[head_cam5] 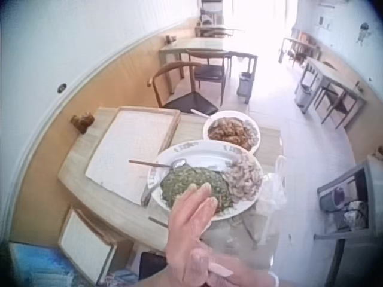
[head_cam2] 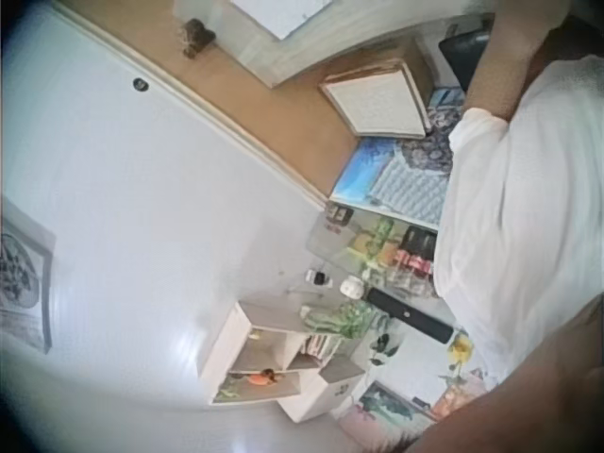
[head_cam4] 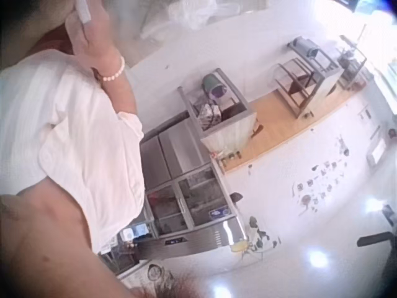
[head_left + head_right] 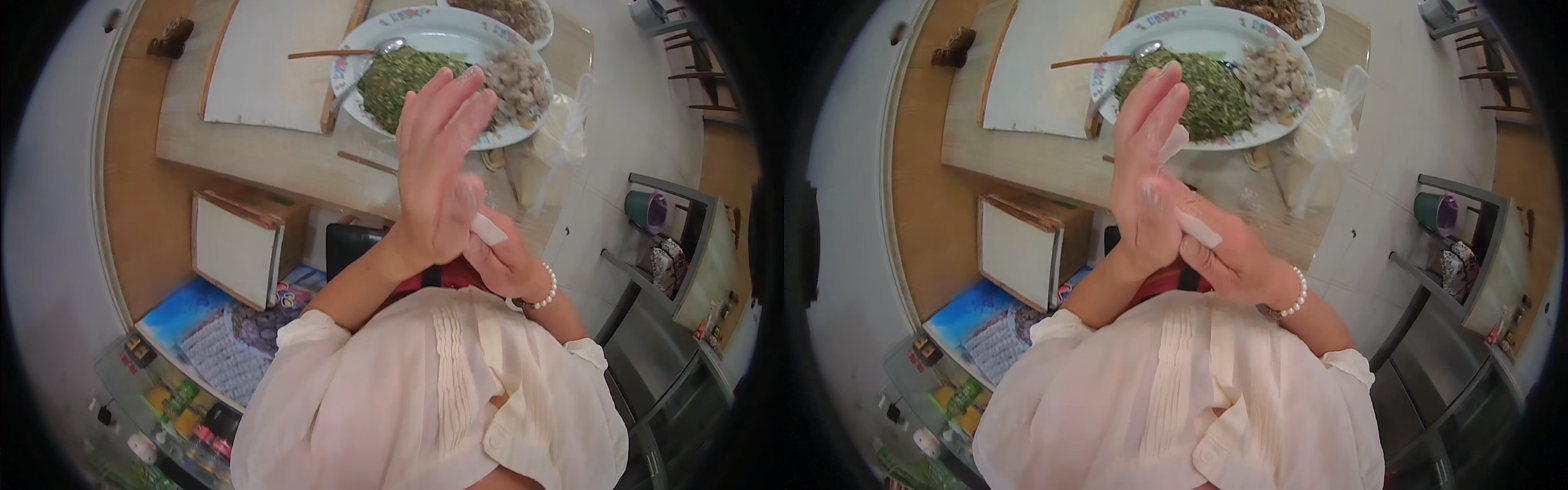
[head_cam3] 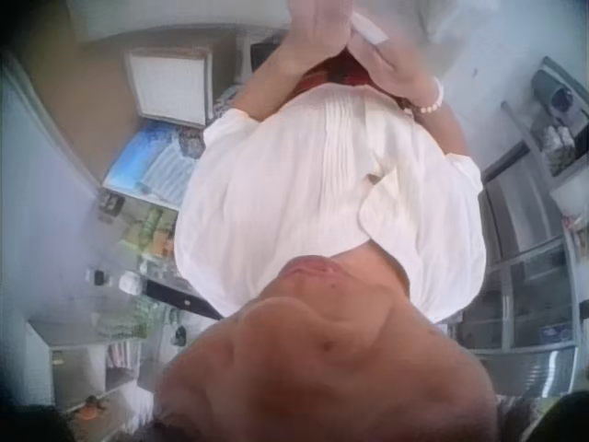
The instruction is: The person prepares to wrap dumplings by first retrieving a tissue from a box on a counter, then cleaning their hands and a work surface with it; they then use a spoon to take filling from a large plate and place it onto individual square dumpling wrappers.
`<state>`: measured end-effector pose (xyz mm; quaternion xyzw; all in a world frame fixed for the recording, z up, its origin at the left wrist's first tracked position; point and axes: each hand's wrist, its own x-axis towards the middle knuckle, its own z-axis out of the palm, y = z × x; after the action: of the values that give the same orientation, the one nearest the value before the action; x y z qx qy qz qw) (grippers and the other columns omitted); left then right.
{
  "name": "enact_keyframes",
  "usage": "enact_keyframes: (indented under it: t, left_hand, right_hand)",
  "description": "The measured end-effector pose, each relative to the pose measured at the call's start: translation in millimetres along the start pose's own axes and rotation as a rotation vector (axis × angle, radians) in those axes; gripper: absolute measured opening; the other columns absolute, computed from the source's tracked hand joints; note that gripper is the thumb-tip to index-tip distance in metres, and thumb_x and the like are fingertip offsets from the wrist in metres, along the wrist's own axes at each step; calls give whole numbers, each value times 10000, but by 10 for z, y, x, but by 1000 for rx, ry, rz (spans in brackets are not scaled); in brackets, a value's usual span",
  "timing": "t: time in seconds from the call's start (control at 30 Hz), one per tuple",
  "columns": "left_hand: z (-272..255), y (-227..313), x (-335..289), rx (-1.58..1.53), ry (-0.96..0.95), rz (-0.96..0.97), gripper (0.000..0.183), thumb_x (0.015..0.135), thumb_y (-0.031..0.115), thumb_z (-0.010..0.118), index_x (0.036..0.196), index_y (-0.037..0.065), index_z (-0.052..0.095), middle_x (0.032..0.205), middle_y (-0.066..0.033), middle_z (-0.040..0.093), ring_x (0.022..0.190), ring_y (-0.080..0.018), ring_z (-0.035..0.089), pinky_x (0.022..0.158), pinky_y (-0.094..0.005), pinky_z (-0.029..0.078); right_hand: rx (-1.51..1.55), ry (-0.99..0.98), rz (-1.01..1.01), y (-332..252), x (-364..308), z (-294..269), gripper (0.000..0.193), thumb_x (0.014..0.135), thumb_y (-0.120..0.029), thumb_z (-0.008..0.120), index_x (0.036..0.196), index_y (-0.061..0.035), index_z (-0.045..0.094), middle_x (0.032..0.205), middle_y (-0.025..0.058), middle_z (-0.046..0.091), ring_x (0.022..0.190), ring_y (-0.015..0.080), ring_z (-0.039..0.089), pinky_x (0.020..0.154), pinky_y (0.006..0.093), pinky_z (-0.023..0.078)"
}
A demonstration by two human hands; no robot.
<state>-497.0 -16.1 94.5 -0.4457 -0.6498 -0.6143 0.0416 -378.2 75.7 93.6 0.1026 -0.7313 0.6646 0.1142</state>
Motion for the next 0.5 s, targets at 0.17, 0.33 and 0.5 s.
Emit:
enact_keyframes:
  t: [0.17,0.33,0.5]
  left_hand:
    - [-19,96,111,-126,-71,88,730,972,503,260,1409,-73,359,1497,-249,271,1426,-372,168,1134,-461,74]
    - [347,73,-183,-375,-133,166,848,929,658,223,1462,3,309,1528,-279,184,1438,-442,80,1116,-559,-29]
    - [667,-89,-665,-403,-243,336,833,935,666,178,1466,38,314,1531,-284,163,1440,-449,43,1104,-571,-99]
  right_hand:
    - [-73,73,-86,-17,301,169,469,1020,-230,368,1403,42,361,1456,200,383,1316,357,412,1074,395,323]
    - [-30,334,-65,295,37,334,478,1018,-249,378,1397,42,367,1453,201,386,1312,351,418,1064,402,341]
    - [48,602,-93,749,-369,565,487,1016,-267,388,1391,43,372,1449,202,389,1309,346,424,1054,409,360]
